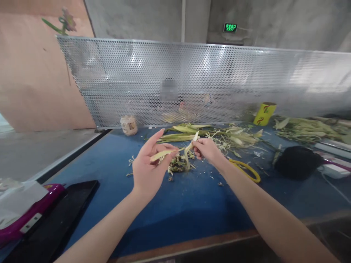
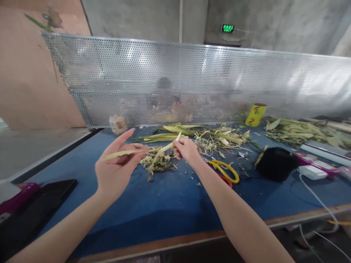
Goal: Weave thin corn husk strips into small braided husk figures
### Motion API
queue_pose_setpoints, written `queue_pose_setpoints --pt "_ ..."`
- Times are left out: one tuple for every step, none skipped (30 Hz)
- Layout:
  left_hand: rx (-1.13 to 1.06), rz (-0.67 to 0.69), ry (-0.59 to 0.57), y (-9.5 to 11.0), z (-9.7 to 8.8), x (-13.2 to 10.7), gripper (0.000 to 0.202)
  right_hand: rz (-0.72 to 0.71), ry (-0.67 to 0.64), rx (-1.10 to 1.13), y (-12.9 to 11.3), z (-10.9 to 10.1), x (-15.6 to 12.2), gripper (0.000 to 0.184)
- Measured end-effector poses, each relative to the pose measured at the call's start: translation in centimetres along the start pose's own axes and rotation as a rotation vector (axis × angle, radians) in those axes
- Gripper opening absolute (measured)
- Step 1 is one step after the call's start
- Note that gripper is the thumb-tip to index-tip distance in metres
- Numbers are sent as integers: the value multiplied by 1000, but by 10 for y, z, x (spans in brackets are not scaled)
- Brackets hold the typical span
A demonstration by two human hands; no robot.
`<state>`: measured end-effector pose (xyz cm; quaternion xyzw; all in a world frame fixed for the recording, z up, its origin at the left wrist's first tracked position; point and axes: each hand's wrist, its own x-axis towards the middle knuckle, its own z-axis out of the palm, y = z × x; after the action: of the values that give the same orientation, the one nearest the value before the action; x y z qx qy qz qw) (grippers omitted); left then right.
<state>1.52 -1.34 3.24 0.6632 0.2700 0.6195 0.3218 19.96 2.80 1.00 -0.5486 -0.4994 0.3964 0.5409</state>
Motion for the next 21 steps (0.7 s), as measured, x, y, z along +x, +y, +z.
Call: queue_pose_setpoints --pt "1 18 8 1 0 1 52 -2 23 5 1 -1 1 26" --pt "0 32 4 3 0 1 51 -4 47 6 1 -2 2 26" --pt "-2 44 -2 4 0 0 50 -5 72 3 2 -5 4 26" --pt "-7 62 -5 7 0 -2 49 -3 100 -5 3 -8 6 26" --pt "-14 84 -6 10 0 -3 49 5 133 -16 4 -13 9 26" --pt "-22 110 1 13 0 -5 49 19 169 -30 5 -18 12 26" --pt "-38 149 17 17 0 -6 49 38 206 -44 6 -25 15 25" --pt "-56 186 37 21 -1 -6 50 59 243 -57 8 -31 18 24" --pt "-80 217 70 26 -2 -5 52 80 277 -67 10 -38 22 24" --pt "-119 283 97 30 -3 -4 52 99 306 -75 11 -45 25 25" --pt "-155 366 114 33 -5 -1 51 114 332 -81 13 -51 28 27" --pt "-187 368 143 35 -7 2 48 126 353 -85 15 -56 31 29" --pt "-216 322 161 35 -9 7 46 134 368 -87 16 -60 34 30" --pt "-249 332 184 34 -11 11 46 140 378 -87 17 -62 36 30" --pt "-283 269 184 31 -14 16 44 144 382 -87 17 -64 37 31" --pt "-327 173 208 28 -16 20 41 144 384 -86 17 -64 38 31" --pt "-370 77 186 24 -19 24 39 142 386 -85 16 -65 39 31" --pt "-420 -15 187 20 -23 27 39 138 390 -85 16 -66 39 31" --pt "-468 -64 227 17 -26 31 37 134 399 -84 15 -67 38 30" --pt "-513 -78 247 14 -30 33 35 131 413 -83 14 -69 38 30" --pt "-529 -80 281 12 -34 36 34 129 429 -81 14 -72 37 30"
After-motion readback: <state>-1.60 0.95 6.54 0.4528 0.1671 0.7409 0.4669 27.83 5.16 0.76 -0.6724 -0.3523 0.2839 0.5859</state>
